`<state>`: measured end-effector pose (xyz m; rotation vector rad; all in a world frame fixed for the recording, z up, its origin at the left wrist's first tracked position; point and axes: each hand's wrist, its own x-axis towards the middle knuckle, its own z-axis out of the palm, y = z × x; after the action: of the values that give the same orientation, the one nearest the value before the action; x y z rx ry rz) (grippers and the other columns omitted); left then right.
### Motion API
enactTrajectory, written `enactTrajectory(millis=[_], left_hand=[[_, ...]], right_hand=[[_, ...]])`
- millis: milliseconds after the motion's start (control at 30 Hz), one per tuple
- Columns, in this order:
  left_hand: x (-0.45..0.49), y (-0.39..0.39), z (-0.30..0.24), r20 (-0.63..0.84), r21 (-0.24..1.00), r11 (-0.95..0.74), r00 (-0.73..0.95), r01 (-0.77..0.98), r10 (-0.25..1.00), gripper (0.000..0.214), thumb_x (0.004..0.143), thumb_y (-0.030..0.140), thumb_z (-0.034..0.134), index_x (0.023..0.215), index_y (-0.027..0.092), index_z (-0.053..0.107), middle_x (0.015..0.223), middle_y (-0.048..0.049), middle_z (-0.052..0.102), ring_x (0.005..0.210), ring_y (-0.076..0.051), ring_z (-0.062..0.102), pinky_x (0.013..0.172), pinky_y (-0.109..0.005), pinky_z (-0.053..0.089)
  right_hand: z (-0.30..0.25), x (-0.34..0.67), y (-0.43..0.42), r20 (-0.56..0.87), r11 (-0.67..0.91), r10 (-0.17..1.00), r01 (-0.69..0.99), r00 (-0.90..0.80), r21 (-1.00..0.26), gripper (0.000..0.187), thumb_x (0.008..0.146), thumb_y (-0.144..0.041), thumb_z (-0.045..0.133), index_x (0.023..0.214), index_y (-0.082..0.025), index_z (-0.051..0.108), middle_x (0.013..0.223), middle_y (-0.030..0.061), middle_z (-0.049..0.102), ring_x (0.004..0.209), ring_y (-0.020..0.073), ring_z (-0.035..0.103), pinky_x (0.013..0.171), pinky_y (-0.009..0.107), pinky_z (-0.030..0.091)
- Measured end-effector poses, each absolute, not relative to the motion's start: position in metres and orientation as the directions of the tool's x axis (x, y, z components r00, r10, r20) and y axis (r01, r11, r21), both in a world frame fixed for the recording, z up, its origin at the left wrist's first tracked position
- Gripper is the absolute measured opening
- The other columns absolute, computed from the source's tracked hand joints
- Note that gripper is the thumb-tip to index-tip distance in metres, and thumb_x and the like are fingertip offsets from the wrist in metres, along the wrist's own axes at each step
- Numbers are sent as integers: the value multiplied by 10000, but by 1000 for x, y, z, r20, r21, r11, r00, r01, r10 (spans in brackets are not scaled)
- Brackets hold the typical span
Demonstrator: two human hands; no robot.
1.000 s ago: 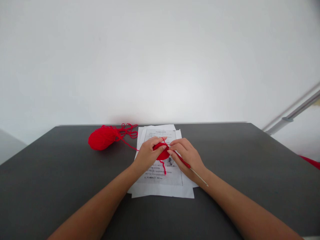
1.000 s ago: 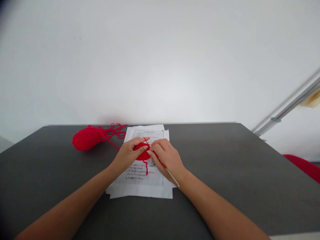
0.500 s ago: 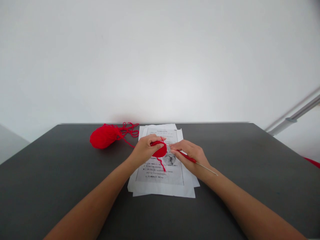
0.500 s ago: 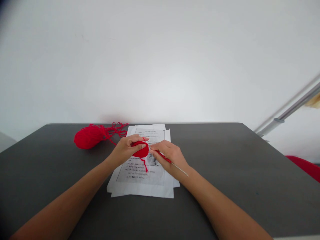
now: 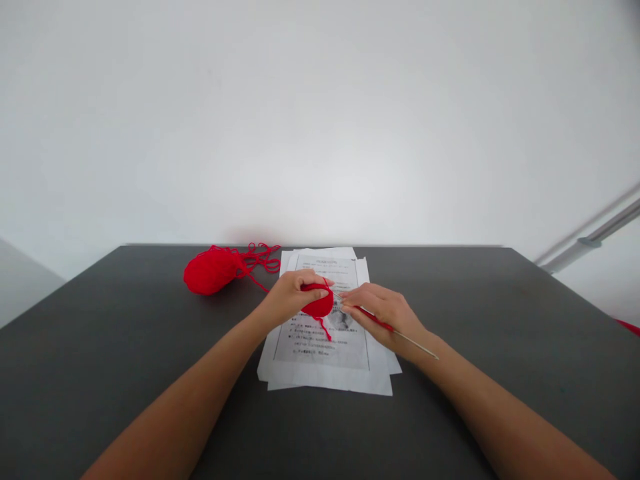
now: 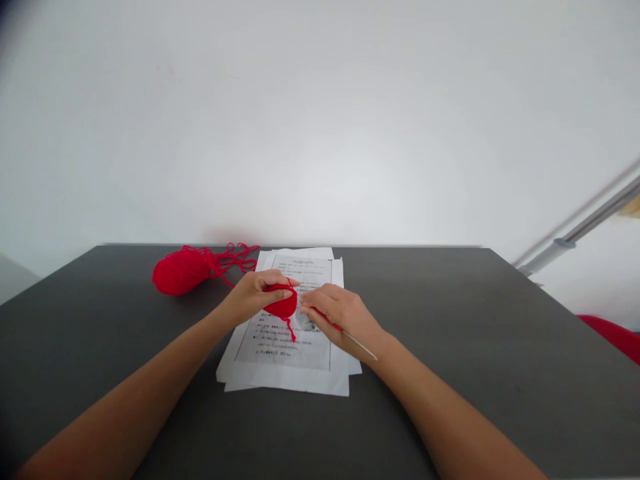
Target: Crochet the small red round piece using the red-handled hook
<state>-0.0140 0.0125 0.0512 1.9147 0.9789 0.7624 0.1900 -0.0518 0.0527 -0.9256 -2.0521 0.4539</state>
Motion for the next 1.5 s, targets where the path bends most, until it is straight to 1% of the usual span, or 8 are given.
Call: enactTrajectory(millis=[67, 133, 333, 533, 700, 833, 1267, 1500], left_hand=[[-15, 13, 51, 130, 884, -333, 513, 328, 848, 210, 741, 245, 632, 913, 182, 735, 846, -39, 695, 797, -178, 629, 709, -267, 464], [-15, 14, 52, 124, 893, -323, 520, 314, 845, 215, 737, 243, 634, 915, 179, 736, 839, -39, 692, 785, -174, 628, 700, -266, 462], [-17, 13, 55, 115, 900, -316, 536, 299, 836, 195, 728, 252, 635, 877, 190, 746, 786, -27, 680, 734, -163, 613, 652, -258, 446], [-18, 13, 55, 78, 936, -249, 544, 249, 835, 176, 707, 272, 662, 838, 188, 745, 779, -27, 678, 736, -166, 612, 646, -260, 455], [-16, 11, 50, -92, 990, 10, 600, 139, 795, 162, 682, 304, 697, 752, 158, 705, 676, -11, 661, 608, -126, 583, 580, -239, 435], [-13, 7, 50, -149, 988, 147, 611, 54, 778, 164, 668, 292, 717, 733, 148, 674, 607, 16, 634, 539, -89, 544, 555, -219, 403], [-7, 0, 54, -90, 995, 92, 557, 26, 825, 273, 649, 281, 747, 887, 157, 696, 773, -31, 715, 687, -150, 641, 651, -269, 487], [-2, -4, 56, -62, 994, 98, 553, -37, 831, 188, 681, 232, 728, 851, 172, 676, 773, 3, 708, 678, -114, 628, 666, -236, 461]], right_hand=[[54, 192, -52, 541, 664, 747, 454, -386, -593, 110, 864, -241, 572, 899, -202, 668, 906, 64, 711, 822, 179, 659, 734, 301, 520], [53, 191, -52, 492, 569, 822, 424, -287, -705, 114, 860, -261, 583, 861, -194, 674, 848, 52, 710, 761, 169, 662, 689, 287, 527], [52, 184, -53, 251, 263, 962, 122, -106, -957, 202, 800, -356, 653, 760, -161, 681, 683, 42, 690, 648, 167, 663, 620, 296, 556], [51, 187, -46, 107, 93, 985, -102, -137, -990, 203, 745, -356, 711, 719, -157, 680, 678, 39, 703, 618, 147, 671, 609, 268, 571], [42, 182, -41, -45, -99, 988, -388, -147, -916, 207, 698, -337, 755, 673, -153, 663, 660, 24, 701, 560, 97, 645, 562, 186, 562], [40, 175, -42, -53, -94, 994, -473, -101, -876, 212, 667, -337, 780, 662, -155, 672, 640, 13, 695, 533, 77, 629, 545, 151, 551], [38, 171, -46, -57, -85, 996, -485, -72, -871, 214, 703, -355, 751, 686, -154, 679, 611, 10, 678, 521, 86, 623, 535, 167, 553], [39, 165, -49, 25, 9, 999, -482, -27, -876, 195, 702, -345, 749, 672, -167, 675, 635, 13, 691, 526, 90, 620, 531, 182, 551]])
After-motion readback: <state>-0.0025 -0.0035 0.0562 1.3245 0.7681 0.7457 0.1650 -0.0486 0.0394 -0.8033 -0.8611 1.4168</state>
